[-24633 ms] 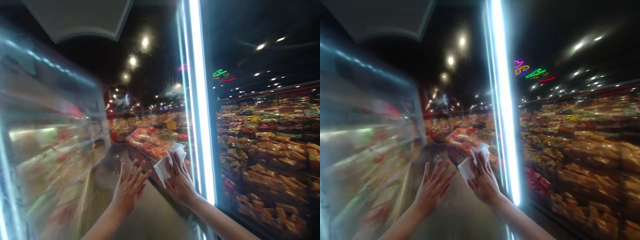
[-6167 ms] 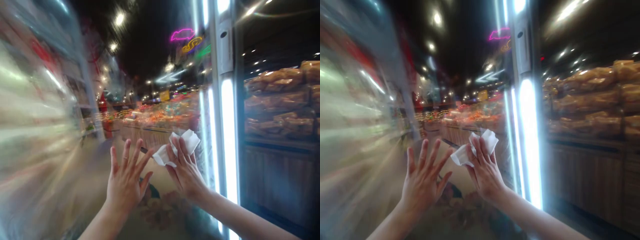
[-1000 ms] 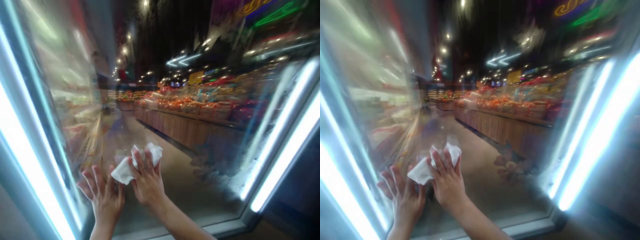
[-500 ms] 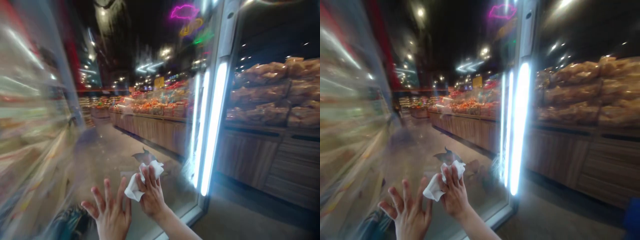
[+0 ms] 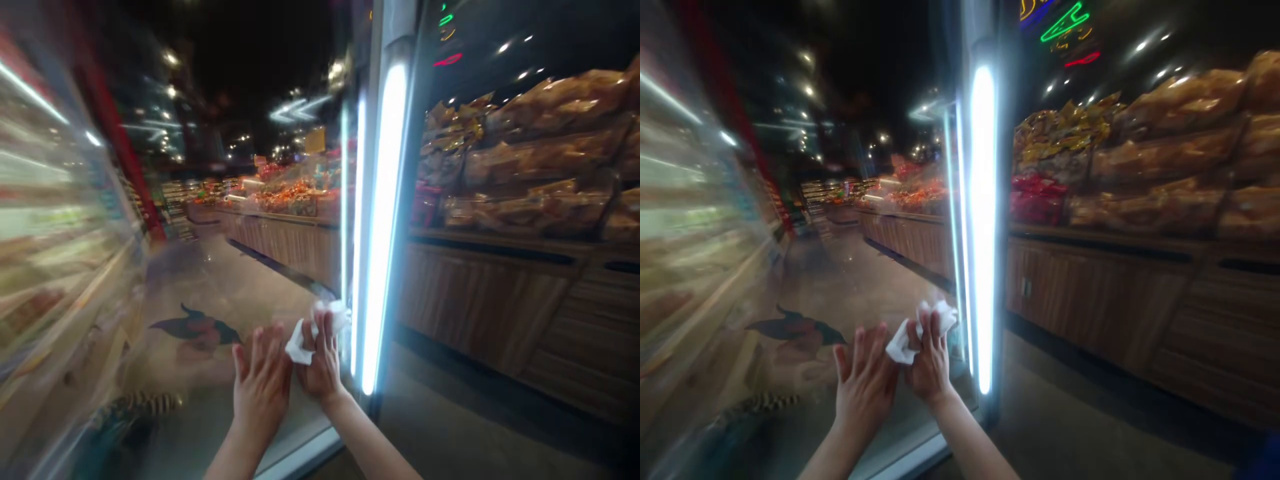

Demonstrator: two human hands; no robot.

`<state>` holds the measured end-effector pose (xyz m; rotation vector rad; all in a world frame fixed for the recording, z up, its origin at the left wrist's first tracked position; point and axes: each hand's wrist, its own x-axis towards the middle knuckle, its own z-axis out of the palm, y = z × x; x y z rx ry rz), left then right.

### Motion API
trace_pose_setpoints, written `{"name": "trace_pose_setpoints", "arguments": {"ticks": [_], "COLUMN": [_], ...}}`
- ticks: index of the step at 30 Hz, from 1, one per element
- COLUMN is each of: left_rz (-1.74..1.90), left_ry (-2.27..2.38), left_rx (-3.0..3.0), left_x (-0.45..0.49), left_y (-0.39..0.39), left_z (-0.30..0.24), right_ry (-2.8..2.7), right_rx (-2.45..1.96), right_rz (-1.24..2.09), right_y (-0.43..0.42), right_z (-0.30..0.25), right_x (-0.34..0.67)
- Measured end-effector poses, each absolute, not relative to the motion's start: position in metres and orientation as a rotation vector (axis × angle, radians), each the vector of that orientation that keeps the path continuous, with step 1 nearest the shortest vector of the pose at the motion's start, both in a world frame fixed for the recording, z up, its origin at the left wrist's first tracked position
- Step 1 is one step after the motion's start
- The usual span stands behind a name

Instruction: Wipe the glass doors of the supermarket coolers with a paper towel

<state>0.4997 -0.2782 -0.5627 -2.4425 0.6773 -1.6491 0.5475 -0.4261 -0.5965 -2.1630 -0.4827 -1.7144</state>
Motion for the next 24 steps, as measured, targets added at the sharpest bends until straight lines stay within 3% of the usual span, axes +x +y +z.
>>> {"name": "trace_pose_setpoints", "arguments": {"ticks": [3,6,9,15,20,24], "left_rz": [-1.653,-1.563,-1.461,-1.642,-1.610,-1.668], "left_ry": [0.644,0.659,0.777,0.706,0.778,0.763], "left_rx": [-2.443,-2.418,-2.344,-2.347,-2.334,-2.322], "left_x": [0.508,0.507,0.500,0.496,0.482,0.483], "left_y": [-0.306,-0.308,-0.295,-0.278,-0.231,-0.224], "left_z": [-0.531,-0.538,-0.554,-0.509,-0.521,-0.491], "right_ry": [-0.373,-0.358,-0.368,-0.338,-0.390,-0.390], "right_rx": [-2.089,-2.094,-2.147,-2.048,-2.074,-2.025], "right_rz": [-1.694,-1.652,-1.610,-1.656,-1.604,-1.670], "right_y": [-0.447,-0.451,-0.452,-0.463,-0.444,-0.450], "right_z": [-0.576,-0.598,-0.622,-0.577,-0.595,-0.533], "right_x": [0.558,0.549,0.541,0.556,0.544,0.548]}}
